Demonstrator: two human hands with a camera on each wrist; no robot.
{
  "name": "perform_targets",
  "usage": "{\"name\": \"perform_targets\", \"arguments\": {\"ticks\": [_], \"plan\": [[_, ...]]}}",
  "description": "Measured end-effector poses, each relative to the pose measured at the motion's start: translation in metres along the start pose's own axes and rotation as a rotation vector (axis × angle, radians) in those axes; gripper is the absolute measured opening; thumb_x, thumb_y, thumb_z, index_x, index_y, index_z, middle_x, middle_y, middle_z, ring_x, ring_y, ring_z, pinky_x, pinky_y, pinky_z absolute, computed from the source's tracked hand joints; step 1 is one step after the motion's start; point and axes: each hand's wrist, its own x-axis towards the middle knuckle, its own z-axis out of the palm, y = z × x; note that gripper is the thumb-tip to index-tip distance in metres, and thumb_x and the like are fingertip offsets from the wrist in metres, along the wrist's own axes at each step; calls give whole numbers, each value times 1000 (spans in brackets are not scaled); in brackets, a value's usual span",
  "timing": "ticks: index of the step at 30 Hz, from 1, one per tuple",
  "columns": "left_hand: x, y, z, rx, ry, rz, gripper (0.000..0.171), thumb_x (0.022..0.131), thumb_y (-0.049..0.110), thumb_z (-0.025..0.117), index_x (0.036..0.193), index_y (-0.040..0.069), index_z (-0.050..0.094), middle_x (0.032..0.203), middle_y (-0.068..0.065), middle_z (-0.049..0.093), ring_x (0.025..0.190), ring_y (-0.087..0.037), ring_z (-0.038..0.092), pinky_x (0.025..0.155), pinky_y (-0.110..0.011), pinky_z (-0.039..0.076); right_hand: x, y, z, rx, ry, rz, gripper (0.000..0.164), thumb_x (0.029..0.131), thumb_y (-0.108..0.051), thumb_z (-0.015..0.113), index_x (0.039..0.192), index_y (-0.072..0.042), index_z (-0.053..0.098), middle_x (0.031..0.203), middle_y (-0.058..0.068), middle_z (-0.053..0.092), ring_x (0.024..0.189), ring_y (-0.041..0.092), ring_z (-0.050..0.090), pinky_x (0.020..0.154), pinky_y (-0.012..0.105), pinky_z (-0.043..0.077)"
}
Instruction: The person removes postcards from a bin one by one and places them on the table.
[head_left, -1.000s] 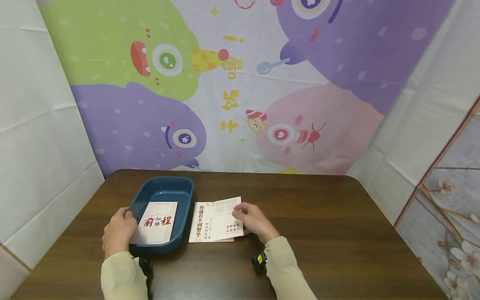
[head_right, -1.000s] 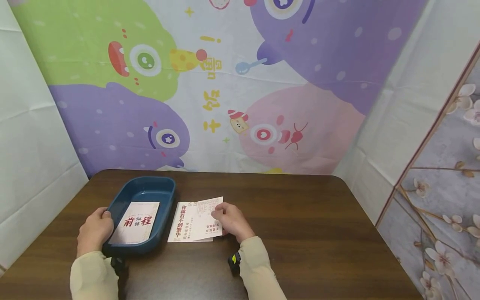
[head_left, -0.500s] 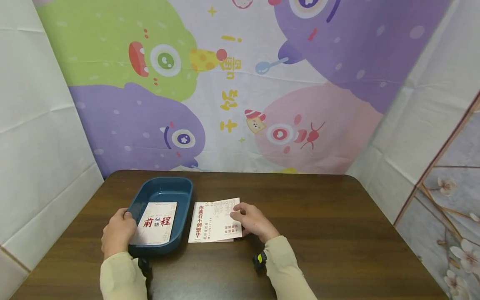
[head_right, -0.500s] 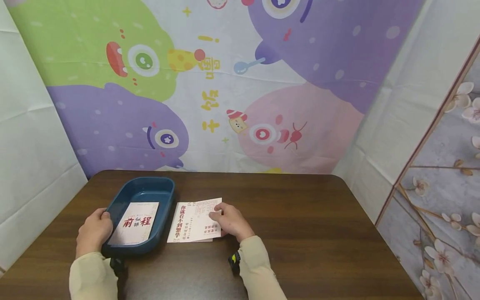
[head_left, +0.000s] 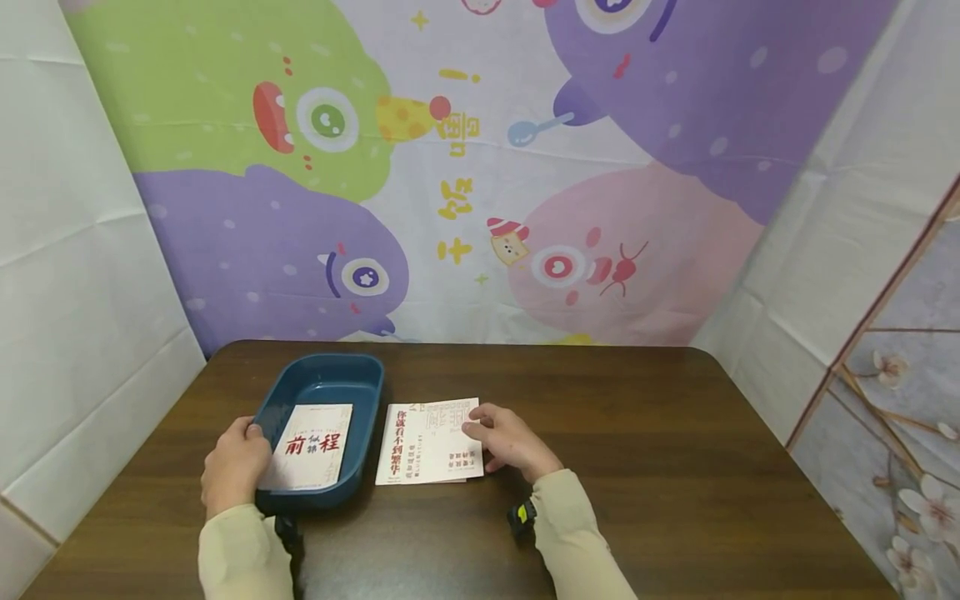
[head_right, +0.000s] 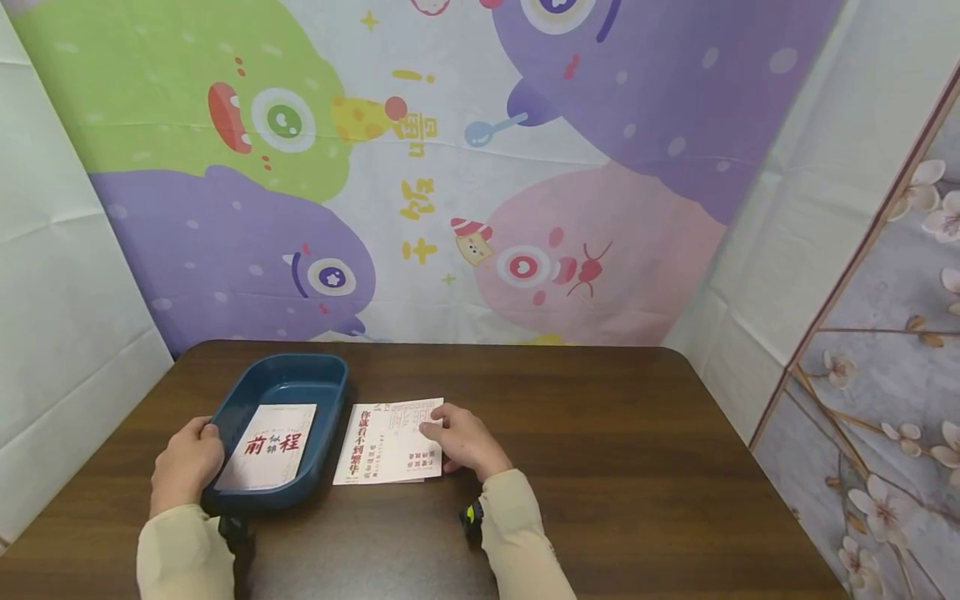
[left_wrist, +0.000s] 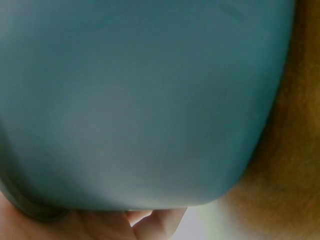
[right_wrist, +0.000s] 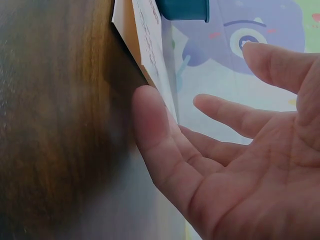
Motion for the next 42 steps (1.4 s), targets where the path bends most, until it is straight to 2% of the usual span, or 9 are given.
{"name": "perform_targets", "arguments": {"ticks": [22,29,36,42], "plan": [[-1,-2,-1,-7,0,-19,56,106,35,17,151,3,26,149,-39,30,125,-64,31,97,-75,31,0,0,-1,-47,1,4,45,96,-30,61,127,1,55,130,23,57,96,32,60,65,43,59],[1,-3,0,1,2,-12,56,105,36,17,151,4,27,149,-39,30,125,-64,31,96,-76,31,-2,-1,-2,-58,6,4,45,96,-30,60,127,1,56,124,21,60,98,33,61,66,44,59],[0,0,0,-5,3,-20,56,106,35,17,151,4,27,149,-38,30,126,-63,30,98,-75,30,0,-3,-2,-65,43,-10,41,96,-29,60,127,-3,57,118,17,61,92,32,61,64,41,58],[-1,2,0,-6,-3,-21,56,106,35,17,151,4,26,149,-38,29,125,-64,31,98,-76,30,-1,-4,0,-88,-3,-29,41,95,-31,61,126,-4,59,104,13,64,86,30,63,64,42,59]]}}
